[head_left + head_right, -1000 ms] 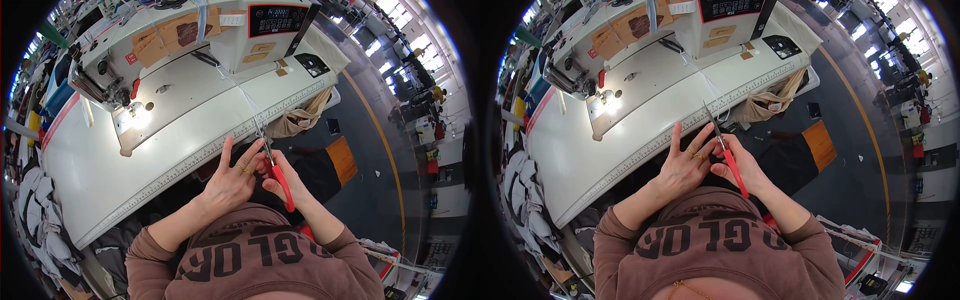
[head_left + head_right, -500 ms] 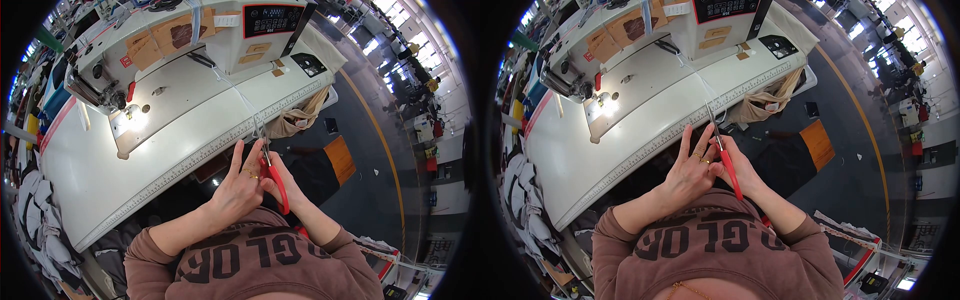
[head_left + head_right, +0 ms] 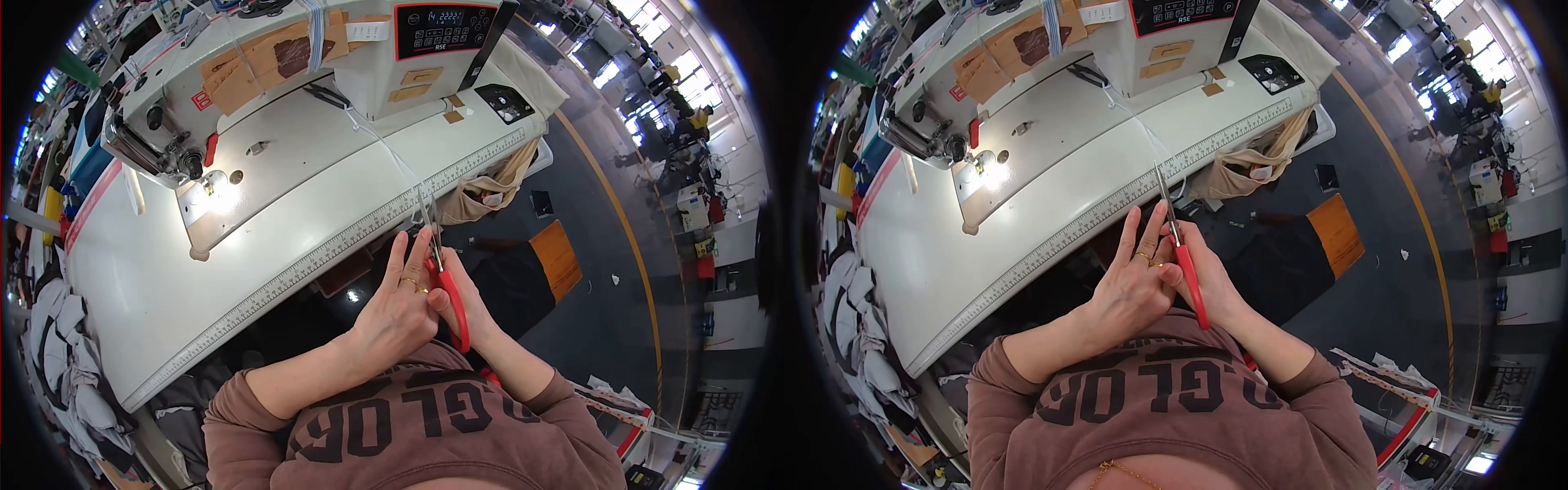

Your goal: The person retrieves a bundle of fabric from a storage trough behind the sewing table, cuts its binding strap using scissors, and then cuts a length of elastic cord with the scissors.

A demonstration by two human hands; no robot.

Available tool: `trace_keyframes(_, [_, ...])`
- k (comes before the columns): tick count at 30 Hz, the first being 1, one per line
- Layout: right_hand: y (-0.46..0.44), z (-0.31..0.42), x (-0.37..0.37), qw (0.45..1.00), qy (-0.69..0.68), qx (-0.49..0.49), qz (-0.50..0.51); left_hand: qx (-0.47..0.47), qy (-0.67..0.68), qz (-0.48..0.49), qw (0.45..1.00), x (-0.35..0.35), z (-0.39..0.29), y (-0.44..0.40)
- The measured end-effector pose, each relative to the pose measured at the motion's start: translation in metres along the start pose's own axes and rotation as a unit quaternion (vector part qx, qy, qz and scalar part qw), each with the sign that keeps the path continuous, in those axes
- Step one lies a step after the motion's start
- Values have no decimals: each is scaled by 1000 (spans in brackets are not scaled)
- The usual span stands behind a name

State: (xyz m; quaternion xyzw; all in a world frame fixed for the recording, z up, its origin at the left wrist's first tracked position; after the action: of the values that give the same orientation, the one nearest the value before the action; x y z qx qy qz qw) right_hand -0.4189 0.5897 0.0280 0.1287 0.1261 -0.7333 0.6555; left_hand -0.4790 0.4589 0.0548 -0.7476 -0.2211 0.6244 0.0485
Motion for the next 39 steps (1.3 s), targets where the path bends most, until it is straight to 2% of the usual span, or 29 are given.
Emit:
trace_keyframes(1, [0,0,0,1000,0,0,0,23,2,-26,999,1,1,0])
trace_keyframes(5, [0,1,1,1000,9,-7,-4,28,14,-21,999,-2,0,0])
trace_keyframes(10, [0,4,1,1000,21,-1,-3,26,-4,36,999,-9,1,0])
trace_keyframes(26, [1,5,-1,1000,4,15,5,83,-35,19,996,-12,12,3])
trace_keyframes(39, [2,8,-5,998,-14,51,25,133,-104,98,981,-30,23,1])
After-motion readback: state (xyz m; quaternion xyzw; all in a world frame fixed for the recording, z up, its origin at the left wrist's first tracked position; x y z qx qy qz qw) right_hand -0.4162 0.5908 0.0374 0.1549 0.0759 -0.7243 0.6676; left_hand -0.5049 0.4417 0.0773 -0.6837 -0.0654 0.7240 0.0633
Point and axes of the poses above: each hand's wrist, its own y-axis away from the middle knuckle, its own x-axis out of the palm, z = x × y, the point moved 1 cm from there along -y, towards the middle knuckle, and after that the axes turned 8 degrees about y, right-handed, at the moved point
